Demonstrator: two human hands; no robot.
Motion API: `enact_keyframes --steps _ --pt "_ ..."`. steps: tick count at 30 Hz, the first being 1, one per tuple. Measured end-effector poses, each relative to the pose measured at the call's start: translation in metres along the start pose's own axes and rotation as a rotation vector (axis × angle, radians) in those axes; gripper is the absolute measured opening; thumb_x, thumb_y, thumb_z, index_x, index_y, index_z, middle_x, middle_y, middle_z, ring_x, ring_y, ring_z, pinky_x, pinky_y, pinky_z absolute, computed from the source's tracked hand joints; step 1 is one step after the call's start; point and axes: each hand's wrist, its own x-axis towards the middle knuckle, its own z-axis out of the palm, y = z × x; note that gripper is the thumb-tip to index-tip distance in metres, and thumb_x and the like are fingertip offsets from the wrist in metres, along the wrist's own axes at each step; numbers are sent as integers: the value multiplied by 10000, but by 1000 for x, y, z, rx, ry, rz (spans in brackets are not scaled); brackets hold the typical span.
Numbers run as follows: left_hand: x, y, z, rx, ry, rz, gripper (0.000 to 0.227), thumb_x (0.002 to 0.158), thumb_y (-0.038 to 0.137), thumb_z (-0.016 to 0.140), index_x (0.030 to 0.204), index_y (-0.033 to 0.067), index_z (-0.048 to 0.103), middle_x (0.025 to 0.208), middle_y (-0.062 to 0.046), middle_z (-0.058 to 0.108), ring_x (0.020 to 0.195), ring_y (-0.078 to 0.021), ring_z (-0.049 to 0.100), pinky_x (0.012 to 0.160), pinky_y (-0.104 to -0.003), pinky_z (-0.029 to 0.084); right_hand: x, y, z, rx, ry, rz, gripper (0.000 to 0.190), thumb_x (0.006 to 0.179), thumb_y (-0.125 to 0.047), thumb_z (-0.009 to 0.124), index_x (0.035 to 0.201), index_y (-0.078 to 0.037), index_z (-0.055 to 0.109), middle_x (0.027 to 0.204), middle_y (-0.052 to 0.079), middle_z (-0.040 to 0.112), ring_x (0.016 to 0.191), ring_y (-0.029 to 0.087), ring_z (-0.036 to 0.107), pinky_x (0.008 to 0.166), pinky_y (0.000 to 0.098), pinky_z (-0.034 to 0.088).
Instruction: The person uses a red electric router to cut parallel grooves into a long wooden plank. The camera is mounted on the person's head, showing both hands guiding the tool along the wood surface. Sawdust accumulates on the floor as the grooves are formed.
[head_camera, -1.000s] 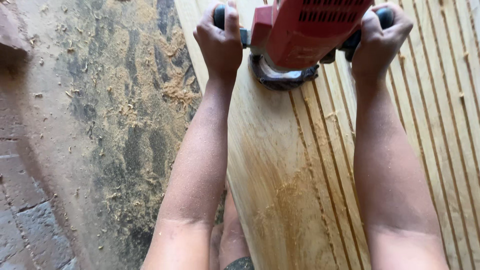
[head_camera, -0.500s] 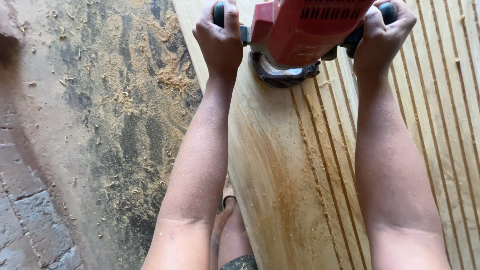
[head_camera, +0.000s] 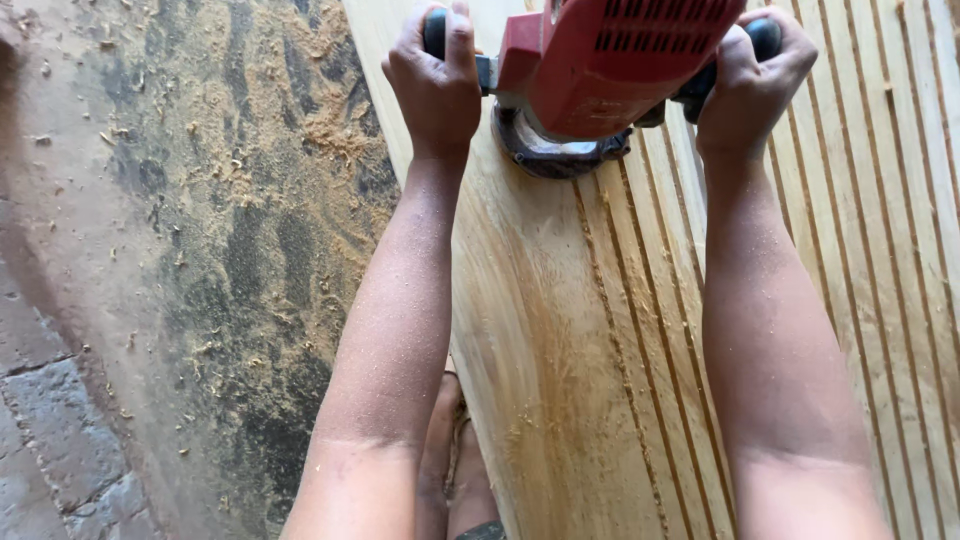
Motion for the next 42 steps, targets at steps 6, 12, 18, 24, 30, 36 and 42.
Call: enact_keyframes --steps 6,12,18,24,30,36,42 --pt "-25 12 -7 -35 -18 -15 338 1016 256 618 757 41 582 569 -40 575 517 -123 606 520 -352 467 -19 -10 -18 7 4 80 160 970 -88 681 867 -4 591 791 32 533 697 122 503 676 302 483" --pt "-46 23 -13 -5 -11 3 312 1016 247 621 783 43 585 588 -55 582 532 -140 606 530 -342 469 -39 -12 -32 8 36 -12 132 973 -49 670 1030 -3 560 987 44 553 826 117 568 778 328 574" --pt "-63 37 -16 6 -11 -51 266 975 249 600 787 61 615 587 -51 630 546 -149 704 504 -329 548 -53 -24 -44 -16 42 76 200 984 -91 710 928 -22 531 940 49 546 795 118 559 723 332 571" --pt "-76 57 -21 36 -12 -118 292 967 250 613 743 63 601 564 -73 623 531 -168 686 498 -337 523 -65 -56 -44 -90 -3 80 127 971 -77 666 879 9 650 793 24 606 703 96 555 661 282 473" --pt "-94 67 -23 27 8 -134 282 961 262 641 781 45 633 595 -103 634 551 -200 692 531 -363 534 -78 -64 -54 -67 11 86 188 1001 -87 702 859 6 621 781 -11 572 687 78 519 636 262 439" --pt "-108 73 -26 25 8 -137 277 958 273 653 817 35 661 625 -139 654 589 -241 724 552 -365 544 -89 -54 -69 21 -10 130 344 1059 -86 720 763 5 570 704 -10 547 616 64 491 570 250 399" --pt "-118 77 -25 41 24 -129 284 945 289 662 821 34 664 642 -151 660 618 -272 734 570 -374 558 -99 -61 -75 28 -37 81 252 1043 -20 675 807 24 600 740 13 586 632 80 546 573 251 431"
